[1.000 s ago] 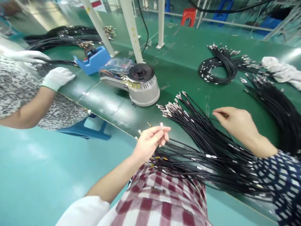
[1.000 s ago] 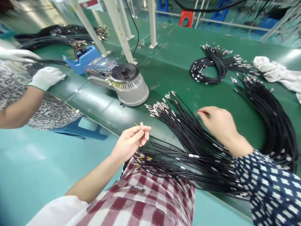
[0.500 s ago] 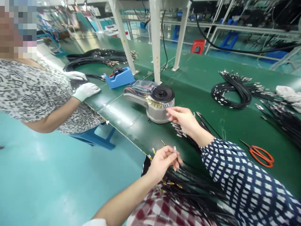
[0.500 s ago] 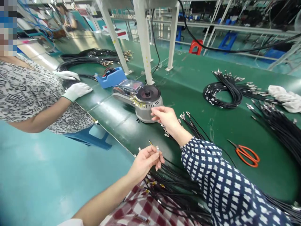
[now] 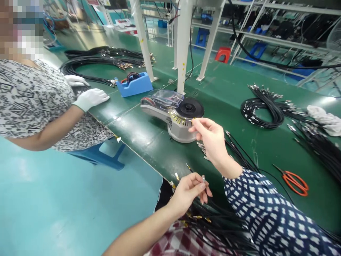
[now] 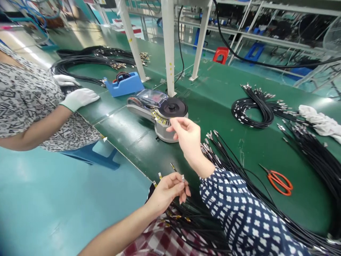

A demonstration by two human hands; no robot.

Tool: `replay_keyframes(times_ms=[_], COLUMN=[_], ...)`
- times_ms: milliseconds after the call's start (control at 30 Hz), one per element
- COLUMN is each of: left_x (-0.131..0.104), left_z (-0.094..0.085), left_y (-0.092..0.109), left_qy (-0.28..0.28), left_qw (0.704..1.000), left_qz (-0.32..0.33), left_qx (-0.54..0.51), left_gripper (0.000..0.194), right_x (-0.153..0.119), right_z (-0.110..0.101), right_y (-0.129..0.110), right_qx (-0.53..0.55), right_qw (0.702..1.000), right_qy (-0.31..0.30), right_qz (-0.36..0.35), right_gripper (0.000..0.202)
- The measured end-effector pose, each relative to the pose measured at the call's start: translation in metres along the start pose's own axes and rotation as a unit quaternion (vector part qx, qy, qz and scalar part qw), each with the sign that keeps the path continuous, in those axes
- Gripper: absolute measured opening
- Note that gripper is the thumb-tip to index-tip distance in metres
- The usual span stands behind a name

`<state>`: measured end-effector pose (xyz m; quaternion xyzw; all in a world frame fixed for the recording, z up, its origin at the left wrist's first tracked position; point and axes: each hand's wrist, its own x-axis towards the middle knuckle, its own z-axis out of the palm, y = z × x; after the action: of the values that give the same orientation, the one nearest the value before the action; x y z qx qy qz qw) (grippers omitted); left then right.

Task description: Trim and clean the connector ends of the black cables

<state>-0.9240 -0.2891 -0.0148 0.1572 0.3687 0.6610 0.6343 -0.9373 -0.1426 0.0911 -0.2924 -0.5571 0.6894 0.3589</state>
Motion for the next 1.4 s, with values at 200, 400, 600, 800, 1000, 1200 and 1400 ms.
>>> replay_keyframes(times_ms=[200,400,600,800,1000,1200,1400], left_x=[0.001,0.002,0.002,0.003,0.004,-0.008,-0.020], left_z=[-0.001,-0.003,-0.003,-0.004,-0.004,0.014,0.028], left_y=[-0.002,-0.004,-0.003,-0.007,-0.007,0.004,0.018], left_qy=[-0.004,-0.015,-0.018,-0.017,-0.004,0.006,0.022], left_qw=[1.000,1.000,0.999,0.999,1.000,0.999,0.996], left_qz=[-0.006,0.003,-0.005,-0.005,-0.011,0.019,0.032], left_qx=[-0.003,-0.023,-0.027,-0.027,-0.008,0.028,0.081], left_gripper=[0.038,0.041,0.039,0.040,0.042,0.038,0.026], right_x=[0.012,0.014,0.020,0.066,0.071,0.018,-0.068], right_z=[0.005,0.025,0.012,-0.008,-0.005,-0.037,-0.095], right_y=[0.025,0.027,-0.015,-0.020,-0.015,-0.041,-0.038], right_qx=[-0.044,0.026,-0.072,-0.401,-0.546,-0.244,-0.106], right_qw=[0.997,0.997,0.988,0.852,0.730,0.935,0.967], right_qy=[0.024,0.067,-0.013,-0.065,-0.139,-0.165,-0.213], right_qz=[-0.066,-0.040,-0.134,-0.329,-0.387,-0.199,0.087], right_gripper=[0.026,0.030,0.026,0.036,0.039,0.035,0.046])
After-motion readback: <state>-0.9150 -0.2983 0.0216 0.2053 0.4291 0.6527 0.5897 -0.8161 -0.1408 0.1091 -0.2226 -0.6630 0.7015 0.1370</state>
